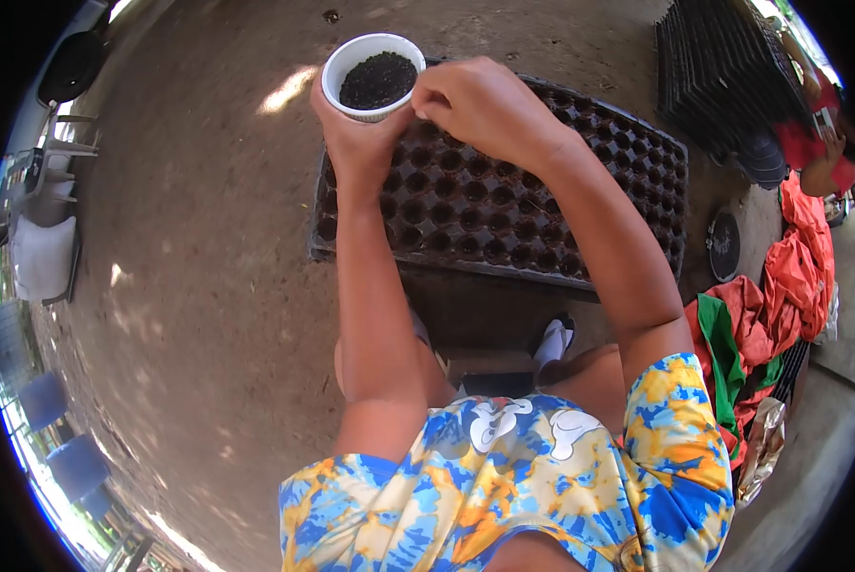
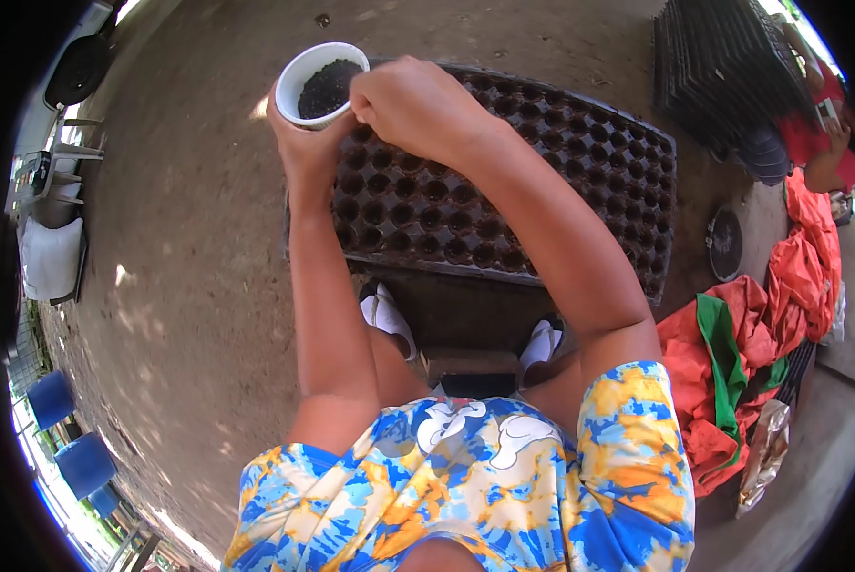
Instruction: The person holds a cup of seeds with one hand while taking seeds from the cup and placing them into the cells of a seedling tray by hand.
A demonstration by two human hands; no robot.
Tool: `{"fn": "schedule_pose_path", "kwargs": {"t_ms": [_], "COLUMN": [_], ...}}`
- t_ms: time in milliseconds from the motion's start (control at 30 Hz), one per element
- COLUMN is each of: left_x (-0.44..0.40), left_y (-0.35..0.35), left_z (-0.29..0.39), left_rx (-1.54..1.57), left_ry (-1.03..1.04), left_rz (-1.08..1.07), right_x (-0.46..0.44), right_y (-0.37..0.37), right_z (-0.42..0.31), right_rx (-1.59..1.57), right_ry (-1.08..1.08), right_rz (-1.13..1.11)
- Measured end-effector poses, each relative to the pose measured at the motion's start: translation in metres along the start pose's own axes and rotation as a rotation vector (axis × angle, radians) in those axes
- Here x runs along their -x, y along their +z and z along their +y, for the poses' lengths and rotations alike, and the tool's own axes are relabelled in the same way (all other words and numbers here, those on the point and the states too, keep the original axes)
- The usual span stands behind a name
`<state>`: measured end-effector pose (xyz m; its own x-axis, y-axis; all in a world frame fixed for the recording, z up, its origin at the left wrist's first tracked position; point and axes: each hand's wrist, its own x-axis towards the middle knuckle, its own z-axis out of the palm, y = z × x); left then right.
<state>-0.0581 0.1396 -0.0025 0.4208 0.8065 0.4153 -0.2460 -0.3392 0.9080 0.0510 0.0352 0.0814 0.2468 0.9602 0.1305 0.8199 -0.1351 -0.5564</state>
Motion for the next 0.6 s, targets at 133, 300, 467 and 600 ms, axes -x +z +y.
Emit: {"fn": "schedule_pose_path", "kwargs": {"t_ms": [133, 300, 467, 600], "left_x": [0.004, 0.009, 0.006, 0.0], "left_y": [0.007, 0.017, 0.017, 0.005], "left_z": [0.011, 0.004, 0.001, -0.006], "left_rx": [-0.046, -0.117, -0.003, 0.064], "left_ry": [-0.017, 0.077, -0.012, -0.046], "left_rz": [-0.044, -0.134, -0.128, -0.046], "right_x": [-0.032, -0.053, -0.057, -0.035], "right_y": [-0.002, 0.007, 0.002, -0.017], "right_z": [0.002, -0.006, -0.003, 0.0], "right_rx": [0.305, 0.356, 0.265, -0.192], "right_ry": [-0.091, -0.036, -0.064, -0.058], "right_rz": [0.026, -0.212, -0.183, -0.028]}}
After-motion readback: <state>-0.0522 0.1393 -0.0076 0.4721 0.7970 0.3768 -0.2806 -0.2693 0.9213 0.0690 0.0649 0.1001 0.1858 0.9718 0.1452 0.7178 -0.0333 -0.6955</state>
